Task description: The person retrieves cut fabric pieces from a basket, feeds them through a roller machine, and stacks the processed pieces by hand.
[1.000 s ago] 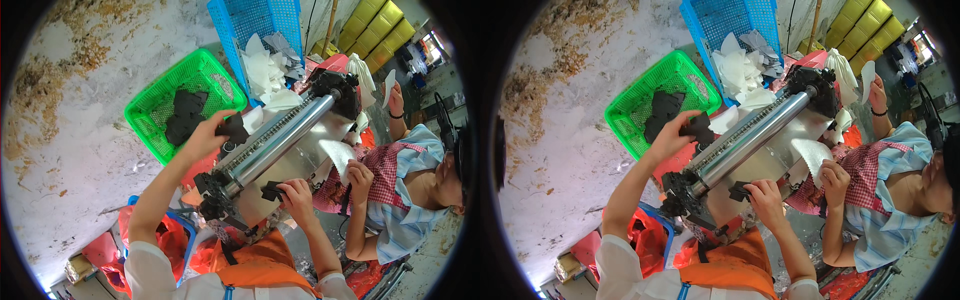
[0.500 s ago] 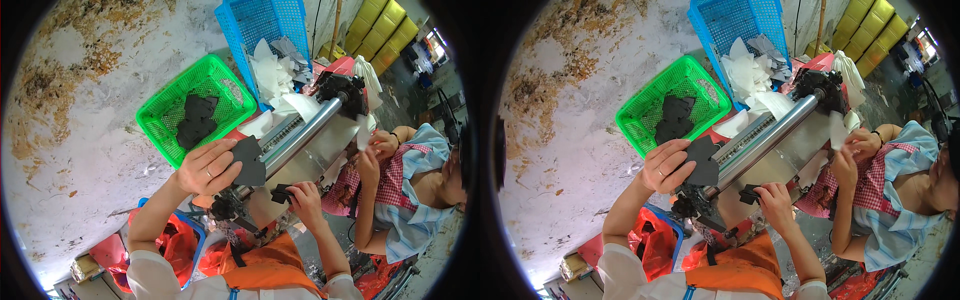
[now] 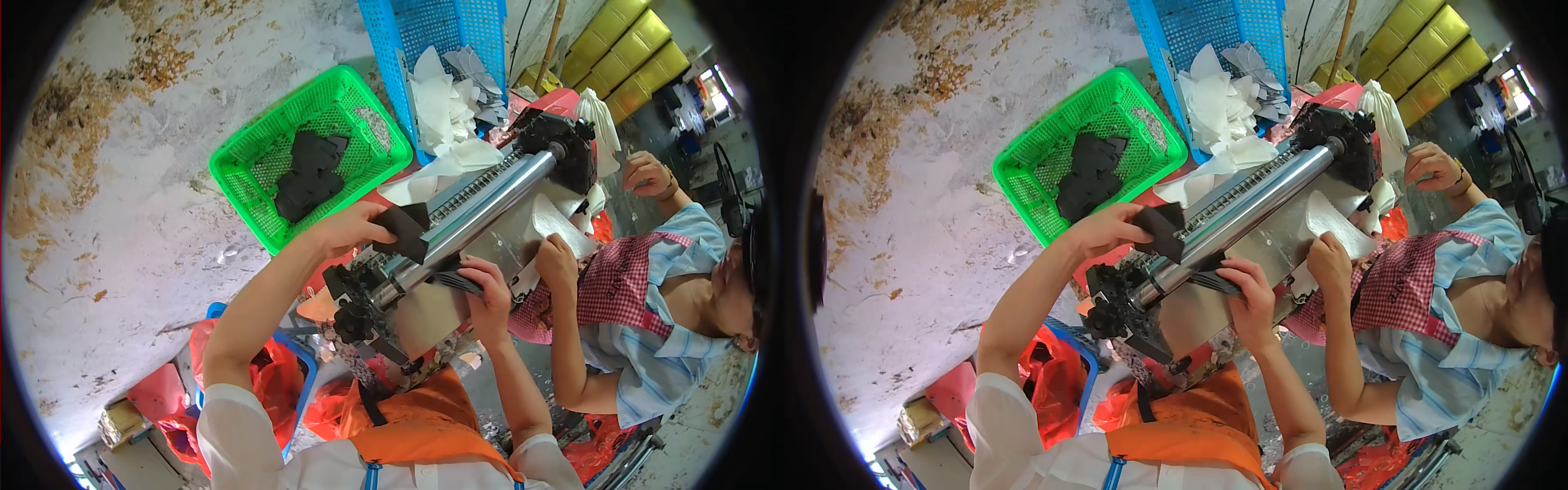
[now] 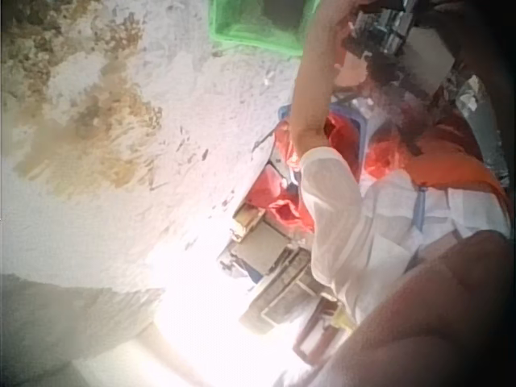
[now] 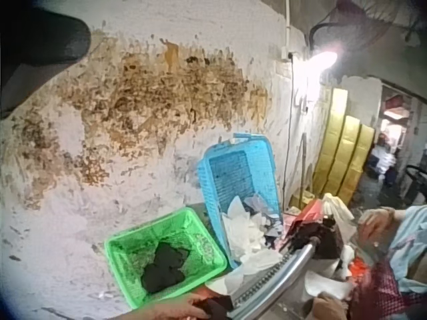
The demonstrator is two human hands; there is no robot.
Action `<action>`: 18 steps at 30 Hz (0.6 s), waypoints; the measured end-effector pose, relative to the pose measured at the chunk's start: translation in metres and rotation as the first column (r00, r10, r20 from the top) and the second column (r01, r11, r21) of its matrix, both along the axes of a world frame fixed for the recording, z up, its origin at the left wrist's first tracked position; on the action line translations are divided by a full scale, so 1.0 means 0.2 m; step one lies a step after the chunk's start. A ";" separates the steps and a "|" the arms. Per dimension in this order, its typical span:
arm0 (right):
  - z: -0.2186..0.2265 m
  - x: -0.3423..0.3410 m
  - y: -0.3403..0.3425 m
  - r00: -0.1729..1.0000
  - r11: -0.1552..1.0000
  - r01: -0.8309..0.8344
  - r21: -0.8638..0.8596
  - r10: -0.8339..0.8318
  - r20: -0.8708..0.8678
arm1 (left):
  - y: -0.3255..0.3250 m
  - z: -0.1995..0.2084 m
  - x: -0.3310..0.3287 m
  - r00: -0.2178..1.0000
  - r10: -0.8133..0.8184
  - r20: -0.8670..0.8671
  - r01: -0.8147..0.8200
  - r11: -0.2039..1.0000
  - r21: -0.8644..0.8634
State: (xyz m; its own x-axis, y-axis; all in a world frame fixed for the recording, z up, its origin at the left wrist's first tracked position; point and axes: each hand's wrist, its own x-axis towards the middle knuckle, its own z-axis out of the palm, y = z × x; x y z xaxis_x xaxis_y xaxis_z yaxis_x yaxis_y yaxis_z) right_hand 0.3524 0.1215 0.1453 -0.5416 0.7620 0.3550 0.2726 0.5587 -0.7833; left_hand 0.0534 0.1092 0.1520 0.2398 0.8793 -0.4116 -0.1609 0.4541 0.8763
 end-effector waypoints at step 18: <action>0.13 0.11 -0.09 0.885 0.984 0.035 -0.176 0.052 0.464 | -0.26 -0.52 -0.50 0.104 0.567 -0.817 -0.350 0.790 0.503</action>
